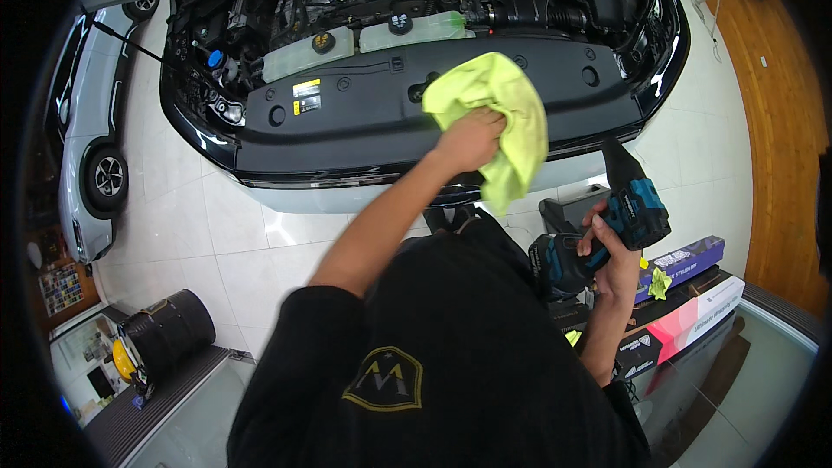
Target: The person wipes the engine bay of a white car with a yellow microfiber cloth. They hold a blue power tool in their left hand while wiping with their right. The person applies a liquid from a yellow bottle onto the cloth and continues wiping the engine cover and surrounding components.
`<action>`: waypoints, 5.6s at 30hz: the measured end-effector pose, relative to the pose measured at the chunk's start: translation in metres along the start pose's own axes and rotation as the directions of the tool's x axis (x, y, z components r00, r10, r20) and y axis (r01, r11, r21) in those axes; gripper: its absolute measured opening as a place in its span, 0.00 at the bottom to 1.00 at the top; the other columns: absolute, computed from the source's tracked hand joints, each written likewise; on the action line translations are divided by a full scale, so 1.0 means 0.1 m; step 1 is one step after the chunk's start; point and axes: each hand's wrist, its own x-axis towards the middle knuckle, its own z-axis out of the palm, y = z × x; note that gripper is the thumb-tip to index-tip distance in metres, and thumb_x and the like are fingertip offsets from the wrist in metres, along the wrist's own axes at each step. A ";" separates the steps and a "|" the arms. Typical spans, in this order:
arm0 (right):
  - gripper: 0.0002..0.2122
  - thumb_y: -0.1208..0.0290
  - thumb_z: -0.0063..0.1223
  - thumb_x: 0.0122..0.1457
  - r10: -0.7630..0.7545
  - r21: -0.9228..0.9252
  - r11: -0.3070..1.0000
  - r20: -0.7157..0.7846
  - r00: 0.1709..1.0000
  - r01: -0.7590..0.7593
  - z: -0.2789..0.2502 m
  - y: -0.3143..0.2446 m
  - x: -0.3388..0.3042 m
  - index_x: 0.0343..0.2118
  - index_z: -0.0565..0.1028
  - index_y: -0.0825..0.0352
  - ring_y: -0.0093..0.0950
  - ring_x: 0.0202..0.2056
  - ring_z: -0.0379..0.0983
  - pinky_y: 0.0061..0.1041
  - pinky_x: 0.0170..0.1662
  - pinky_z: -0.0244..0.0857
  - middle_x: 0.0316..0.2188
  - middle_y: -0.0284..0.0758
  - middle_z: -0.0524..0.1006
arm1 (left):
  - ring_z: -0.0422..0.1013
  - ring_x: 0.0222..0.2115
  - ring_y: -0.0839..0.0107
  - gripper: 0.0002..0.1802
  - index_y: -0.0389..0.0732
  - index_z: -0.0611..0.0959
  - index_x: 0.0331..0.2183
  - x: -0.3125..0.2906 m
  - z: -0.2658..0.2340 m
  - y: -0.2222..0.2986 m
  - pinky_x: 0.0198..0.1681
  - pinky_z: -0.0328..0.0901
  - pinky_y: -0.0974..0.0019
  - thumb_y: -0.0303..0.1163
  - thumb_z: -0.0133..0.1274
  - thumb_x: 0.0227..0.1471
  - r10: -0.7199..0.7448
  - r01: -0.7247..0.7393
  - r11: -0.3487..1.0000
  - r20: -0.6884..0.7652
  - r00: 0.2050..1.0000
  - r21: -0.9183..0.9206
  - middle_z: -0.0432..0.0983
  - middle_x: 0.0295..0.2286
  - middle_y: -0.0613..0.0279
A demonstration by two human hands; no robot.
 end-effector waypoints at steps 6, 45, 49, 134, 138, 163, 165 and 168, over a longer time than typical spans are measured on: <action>0.13 0.81 0.64 0.54 0.004 0.025 1.000 -0.007 1.000 -0.003 0.09 -0.06 -0.05 0.42 0.75 0.70 0.25 0.22 0.72 0.23 0.25 0.67 0.32 0.37 0.77 | 0.70 0.55 0.51 0.22 0.38 0.79 0.53 -0.21 -0.16 -0.14 0.61 0.63 0.54 0.31 0.49 0.57 -0.224 0.237 0.971 0.239 0.945 -0.025 0.75 0.52 0.47; 0.17 0.66 0.69 0.57 -0.241 -0.241 0.970 -0.945 0.220 0.026 -7.30 2.86 0.14 0.43 0.79 0.71 0.27 0.40 0.78 0.29 0.49 0.69 0.38 0.35 0.83 | 0.71 0.34 0.80 0.13 0.33 0.81 0.41 0.33 0.82 2.86 0.40 0.65 0.72 0.30 0.44 0.69 -0.599 0.749 0.662 0.570 0.563 -0.044 0.79 0.33 0.67; 0.15 0.70 0.69 0.57 -0.251 -0.217 0.967 -0.885 0.391 0.129 -7.46 2.93 1.11 0.44 0.79 0.70 0.24 0.42 0.78 0.28 0.49 0.71 0.40 0.33 0.83 | 0.70 0.34 0.79 0.15 0.31 0.81 0.42 0.22 1.07 3.13 0.40 0.65 0.72 0.31 0.44 0.69 -0.648 0.769 0.627 0.632 0.426 0.125 0.79 0.33 0.65; 0.18 0.66 0.54 0.67 -0.073 0.482 0.875 0.030 0.997 0.049 -2.27 -0.23 -1.51 0.52 0.73 0.76 0.33 0.45 0.80 0.34 0.51 0.75 0.47 0.45 0.80 | 0.62 0.62 0.46 0.53 0.33 0.61 0.66 -0.90 -0.51 2.01 0.64 0.59 0.42 0.70 0.44 0.58 0.234 0.287 -0.556 0.185 0.954 -0.780 0.60 0.64 0.42; 0.21 0.59 0.56 0.67 -0.144 0.139 0.973 -0.248 0.958 0.183 -2.15 -0.05 -1.43 0.50 0.75 0.75 0.32 0.43 0.80 0.32 0.48 0.75 0.44 0.42 0.81 | 0.78 0.45 0.61 0.27 0.30 0.76 0.54 -0.93 -0.23 1.46 0.51 0.72 0.57 0.40 0.55 0.61 -0.122 0.464 -0.189 0.489 0.864 -0.866 0.80 0.47 0.50; 0.10 0.69 0.56 0.67 -0.619 0.045 0.763 -0.234 0.750 0.644 -1.96 -0.22 -1.48 0.43 0.76 0.71 0.25 0.41 0.79 0.26 0.49 0.72 0.40 0.36 0.81 | 0.71 0.39 0.75 0.11 0.32 0.88 0.37 -1.29 -1.07 1.88 0.42 0.66 0.71 0.23 0.67 0.49 -0.249 0.049 0.577 -0.118 0.961 -0.815 0.76 0.37 0.65; 0.09 0.69 0.59 0.66 -0.639 -0.115 0.760 -0.304 0.706 0.639 -1.89 -0.41 -1.49 0.37 0.76 0.71 0.19 0.32 0.76 0.20 0.39 0.69 0.32 0.33 0.80 | 0.69 0.41 0.74 0.10 0.31 0.88 0.35 -1.30 -1.15 1.93 0.43 0.65 0.71 0.19 0.68 0.46 -0.235 -0.060 0.634 -0.267 0.935 -0.771 0.72 0.38 0.63; 0.10 0.68 0.62 0.64 -0.628 -0.401 0.771 -0.352 0.694 0.495 -1.85 -0.66 -1.49 0.30 0.77 0.69 0.14 0.24 0.71 0.15 0.29 0.62 0.24 0.28 0.78 | 0.72 0.44 0.73 0.08 0.31 0.88 0.34 -1.16 -1.32 2.24 0.44 0.67 0.70 0.17 0.66 0.47 -0.106 -0.307 0.742 -0.557 0.824 -0.596 0.78 0.42 0.58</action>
